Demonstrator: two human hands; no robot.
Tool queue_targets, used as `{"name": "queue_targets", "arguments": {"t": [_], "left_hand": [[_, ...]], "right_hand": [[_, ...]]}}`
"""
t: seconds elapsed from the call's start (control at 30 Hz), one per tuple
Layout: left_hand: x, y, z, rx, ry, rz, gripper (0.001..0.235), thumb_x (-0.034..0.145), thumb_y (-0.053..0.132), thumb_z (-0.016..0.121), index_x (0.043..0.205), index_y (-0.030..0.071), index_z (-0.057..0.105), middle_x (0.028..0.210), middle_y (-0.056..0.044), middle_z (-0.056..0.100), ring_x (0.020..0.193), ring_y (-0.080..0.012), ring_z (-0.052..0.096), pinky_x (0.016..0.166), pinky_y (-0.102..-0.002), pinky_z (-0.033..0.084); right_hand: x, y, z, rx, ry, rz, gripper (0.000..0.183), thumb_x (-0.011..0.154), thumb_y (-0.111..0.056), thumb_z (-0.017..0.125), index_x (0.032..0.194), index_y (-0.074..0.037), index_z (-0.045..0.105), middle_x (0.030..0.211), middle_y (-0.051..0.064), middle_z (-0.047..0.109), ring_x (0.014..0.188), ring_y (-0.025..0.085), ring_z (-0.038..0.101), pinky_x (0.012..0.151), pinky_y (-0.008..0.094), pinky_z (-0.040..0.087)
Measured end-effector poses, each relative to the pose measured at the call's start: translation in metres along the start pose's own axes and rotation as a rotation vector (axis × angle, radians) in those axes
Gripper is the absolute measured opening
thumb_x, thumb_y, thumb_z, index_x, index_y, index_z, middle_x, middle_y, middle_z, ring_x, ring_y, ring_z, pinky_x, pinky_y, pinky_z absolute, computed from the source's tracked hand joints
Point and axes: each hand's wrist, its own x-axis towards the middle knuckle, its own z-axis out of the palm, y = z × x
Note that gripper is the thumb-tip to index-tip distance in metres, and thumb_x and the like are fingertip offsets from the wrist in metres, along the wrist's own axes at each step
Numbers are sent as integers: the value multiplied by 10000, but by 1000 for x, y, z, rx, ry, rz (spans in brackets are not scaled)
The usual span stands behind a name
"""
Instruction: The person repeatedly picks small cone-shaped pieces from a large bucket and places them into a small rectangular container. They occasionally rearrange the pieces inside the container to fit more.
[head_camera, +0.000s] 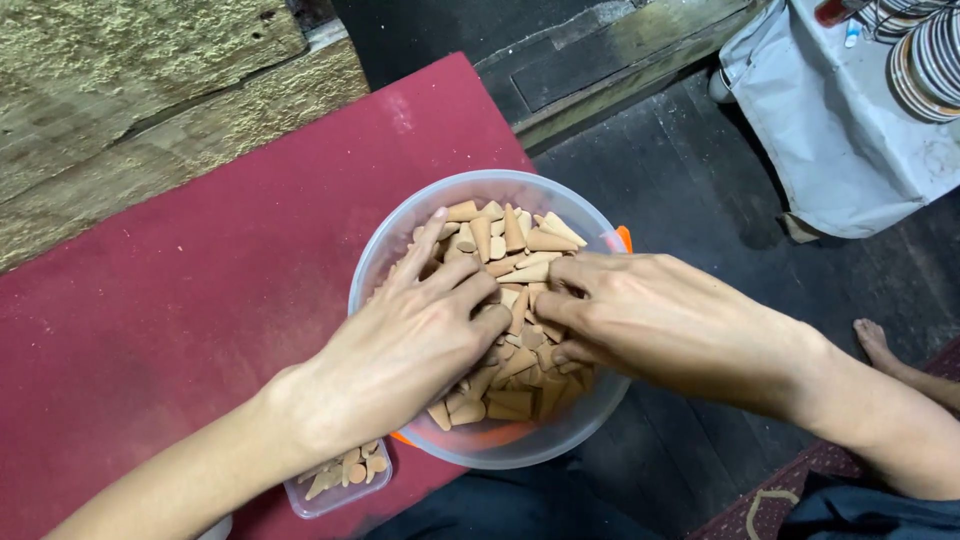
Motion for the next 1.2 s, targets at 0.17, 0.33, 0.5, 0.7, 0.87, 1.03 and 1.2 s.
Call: {"name": "queue_targets", "arguments": {"t": [0.17,0.33,0.5,0.7,0.87,1.03,1.2], "left_hand": [[-13,0,-16,-31,-20,-41,113,850,-18,563,891,64,629,964,-143,602,1054,-348,560,1217,-675,263],[-28,-5,-26,-81,61,-48,195,943,162,598,1063,40,689,1232,-182,636,1253,-342,552,1232,-661,172],[-40,-6,-26,-4,123,-84,212,963,154,598,1141,53,654,1252,-161,637,1302,-348,543,1237,-665,184],[-34,3,-31,-121,362,-74,481,968,382,699,1287,27,641,1242,-136,696,1178,-289,648,1180,-607,352],[-26,11,-23,-178,491,0,331,1000,285,690,1178,7,670,963,-96,701,905,-262,682,1073,-548,460],[-33,12,-23,-227,502,1,206,1032,154,623,1152,3,695,1016,-118,738,963,-288,713,1081,-540,459],[-47,10,-17,-306,497,-147,219,1009,131,627,1190,38,708,1098,-88,718,978,-233,690,1045,-478,499]], "right_hand": [[-7,5,0,100,-54,32,91,1012,-253,561,979,-167,564,967,37,568,780,288,621,583,495,523],[0,2,-5,189,28,41,202,1021,-354,554,1139,-191,566,1087,41,630,993,271,657,652,486,572],[4,5,-4,197,247,-217,155,1045,-249,570,1043,-131,671,902,26,572,787,238,586,566,420,473],[-3,-9,-30,522,576,-148,149,883,-189,752,935,-51,730,888,28,778,770,135,750,740,261,607],[-1,-16,-24,681,609,-76,132,832,-172,794,893,-61,758,883,18,807,828,113,795,778,222,626],[-3,-17,-26,669,566,-143,213,818,-187,801,955,-33,749,954,58,805,931,154,799,863,261,633],[-22,-7,-9,324,-34,-117,201,1031,-301,539,1101,-195,694,1069,-40,710,919,198,687,767,403,559]]}}
